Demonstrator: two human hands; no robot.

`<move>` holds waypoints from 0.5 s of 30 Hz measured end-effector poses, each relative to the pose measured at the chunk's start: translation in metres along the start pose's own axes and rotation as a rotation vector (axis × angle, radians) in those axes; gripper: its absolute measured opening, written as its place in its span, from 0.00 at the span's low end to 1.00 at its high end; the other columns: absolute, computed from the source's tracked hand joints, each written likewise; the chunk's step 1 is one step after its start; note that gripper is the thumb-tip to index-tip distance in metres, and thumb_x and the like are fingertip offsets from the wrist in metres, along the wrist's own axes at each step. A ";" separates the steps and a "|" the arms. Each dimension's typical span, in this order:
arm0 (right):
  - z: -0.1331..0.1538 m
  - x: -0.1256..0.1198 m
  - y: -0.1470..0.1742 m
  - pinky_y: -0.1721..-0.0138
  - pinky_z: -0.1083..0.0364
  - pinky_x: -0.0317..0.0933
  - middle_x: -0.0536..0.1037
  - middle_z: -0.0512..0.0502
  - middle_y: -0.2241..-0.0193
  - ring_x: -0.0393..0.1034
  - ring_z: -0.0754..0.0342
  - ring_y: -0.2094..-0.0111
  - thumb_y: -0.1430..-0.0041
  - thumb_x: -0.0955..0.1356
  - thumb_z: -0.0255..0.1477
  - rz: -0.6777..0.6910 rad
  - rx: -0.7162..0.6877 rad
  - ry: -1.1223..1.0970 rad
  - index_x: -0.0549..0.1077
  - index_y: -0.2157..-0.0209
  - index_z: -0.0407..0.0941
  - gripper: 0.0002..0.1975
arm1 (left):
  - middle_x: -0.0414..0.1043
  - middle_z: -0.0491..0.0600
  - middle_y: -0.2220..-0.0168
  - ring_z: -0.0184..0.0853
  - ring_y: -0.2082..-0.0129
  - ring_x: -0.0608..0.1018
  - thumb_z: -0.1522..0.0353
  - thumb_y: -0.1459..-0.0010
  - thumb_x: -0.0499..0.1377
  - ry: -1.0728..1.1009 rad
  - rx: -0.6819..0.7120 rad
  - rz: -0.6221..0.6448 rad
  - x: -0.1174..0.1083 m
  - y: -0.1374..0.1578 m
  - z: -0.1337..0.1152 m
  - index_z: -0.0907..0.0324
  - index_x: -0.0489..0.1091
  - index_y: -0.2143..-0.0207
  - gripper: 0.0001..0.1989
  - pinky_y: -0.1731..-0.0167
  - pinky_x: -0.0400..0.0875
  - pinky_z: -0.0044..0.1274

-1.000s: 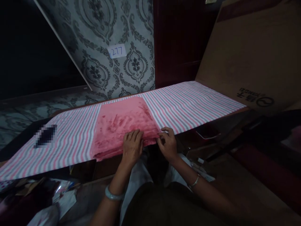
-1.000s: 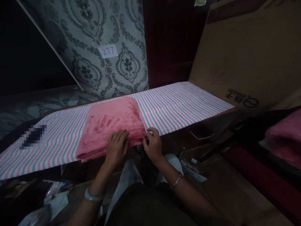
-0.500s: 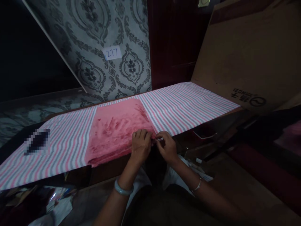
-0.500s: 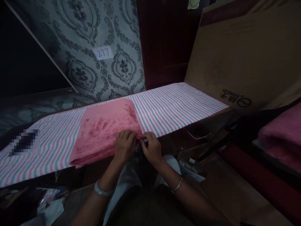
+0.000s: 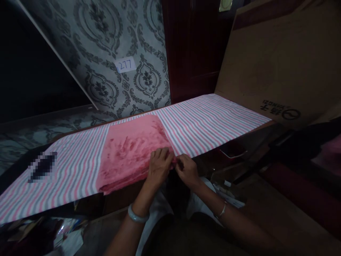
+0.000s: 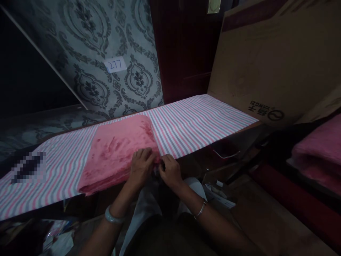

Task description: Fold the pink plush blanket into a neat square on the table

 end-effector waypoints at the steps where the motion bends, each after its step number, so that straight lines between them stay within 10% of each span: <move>1: -0.001 -0.003 -0.001 0.65 0.53 0.66 0.74 0.46 0.71 0.70 0.50 0.68 0.43 0.64 0.23 0.020 -0.009 -0.027 0.70 0.66 0.46 0.05 | 0.72 0.55 0.57 0.42 0.59 0.69 0.71 0.42 0.59 0.012 0.012 -0.012 0.001 0.001 0.000 0.56 0.73 0.59 0.08 0.63 0.63 0.33; 8: -0.043 -0.006 -0.057 0.70 0.56 0.67 0.78 0.46 0.70 0.73 0.53 0.69 0.37 0.63 0.36 0.066 0.278 -0.403 0.75 0.65 0.45 0.12 | 0.71 0.51 0.66 0.39 0.65 0.69 0.72 0.43 0.61 0.029 -0.009 -0.108 0.015 0.006 -0.003 0.54 0.74 0.57 0.10 0.66 0.63 0.31; 15: -0.106 0.072 -0.150 0.71 0.56 0.69 0.80 0.43 0.62 0.74 0.53 0.65 0.45 0.66 0.34 0.185 0.582 -0.639 0.78 0.57 0.44 0.15 | 0.73 0.51 0.62 0.38 0.66 0.70 0.74 0.45 0.62 0.074 -0.049 -0.204 0.016 0.011 -0.005 0.54 0.74 0.59 0.12 0.69 0.62 0.29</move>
Point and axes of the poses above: each hand's wrist, its own y-axis away from the middle knuckle, its own x-axis out of the palm, z = x × y, the point moved 2 cm from there along -y, towards the middle knuckle
